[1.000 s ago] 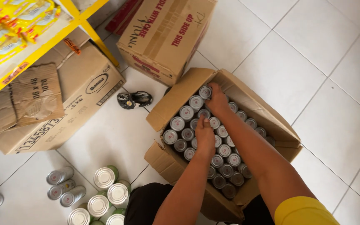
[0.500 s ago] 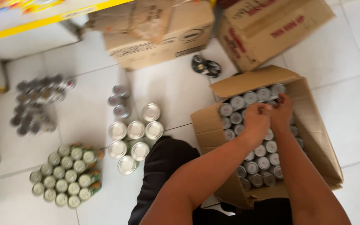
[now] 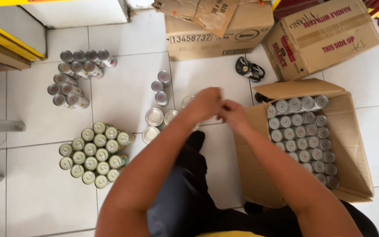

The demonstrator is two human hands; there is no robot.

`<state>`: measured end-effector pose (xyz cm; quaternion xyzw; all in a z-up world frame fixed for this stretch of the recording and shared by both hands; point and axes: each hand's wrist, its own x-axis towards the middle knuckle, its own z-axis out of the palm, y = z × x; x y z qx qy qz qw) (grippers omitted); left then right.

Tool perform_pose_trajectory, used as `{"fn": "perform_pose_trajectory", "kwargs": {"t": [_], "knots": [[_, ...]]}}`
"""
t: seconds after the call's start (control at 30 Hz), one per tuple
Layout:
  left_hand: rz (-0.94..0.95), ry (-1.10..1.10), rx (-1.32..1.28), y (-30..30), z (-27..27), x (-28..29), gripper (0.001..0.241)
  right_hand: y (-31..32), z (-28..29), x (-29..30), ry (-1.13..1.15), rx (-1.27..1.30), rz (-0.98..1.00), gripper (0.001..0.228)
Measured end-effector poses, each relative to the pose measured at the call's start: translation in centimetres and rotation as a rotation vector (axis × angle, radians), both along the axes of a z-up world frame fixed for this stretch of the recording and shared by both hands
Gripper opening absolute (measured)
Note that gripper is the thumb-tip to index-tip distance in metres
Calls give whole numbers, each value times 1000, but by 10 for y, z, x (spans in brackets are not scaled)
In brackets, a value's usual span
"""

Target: Unpacking cans from cardboard boxes and organizing them into stacks on the floor.

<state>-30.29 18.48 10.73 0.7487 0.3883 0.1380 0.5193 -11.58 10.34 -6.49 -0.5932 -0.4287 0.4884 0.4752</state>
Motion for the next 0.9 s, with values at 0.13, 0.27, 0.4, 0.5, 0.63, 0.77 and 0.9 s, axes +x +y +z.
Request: {"fn": "perform_pose_trajectory", "kwargs": {"t": [0.13,0.27,0.4,0.5,0.63,0.77,0.9], "knots": [[152,160,298,57,-94,-115,19,42,28,-101,121,-241,89,17],[518,165,298,76,-195,-169,17,76,-36,-152,-79,-152,185,17],[696,189,42,84,-249,-169,24,94,-70,-171,-158,-78,227,16],[775,129,176,92,-297,-159,42,106,-59,-178,-382,-197,247,35],[881,106,84,96,-329,-149,32,131,-72,-179,-506,-194,338,63],[872,10,-150,90,-311,-138,28,146,-97,-188,-555,-27,336,87],[702,-5,-121,82,-345,-138,29,152,-81,-188,-716,-292,407,82]]}}
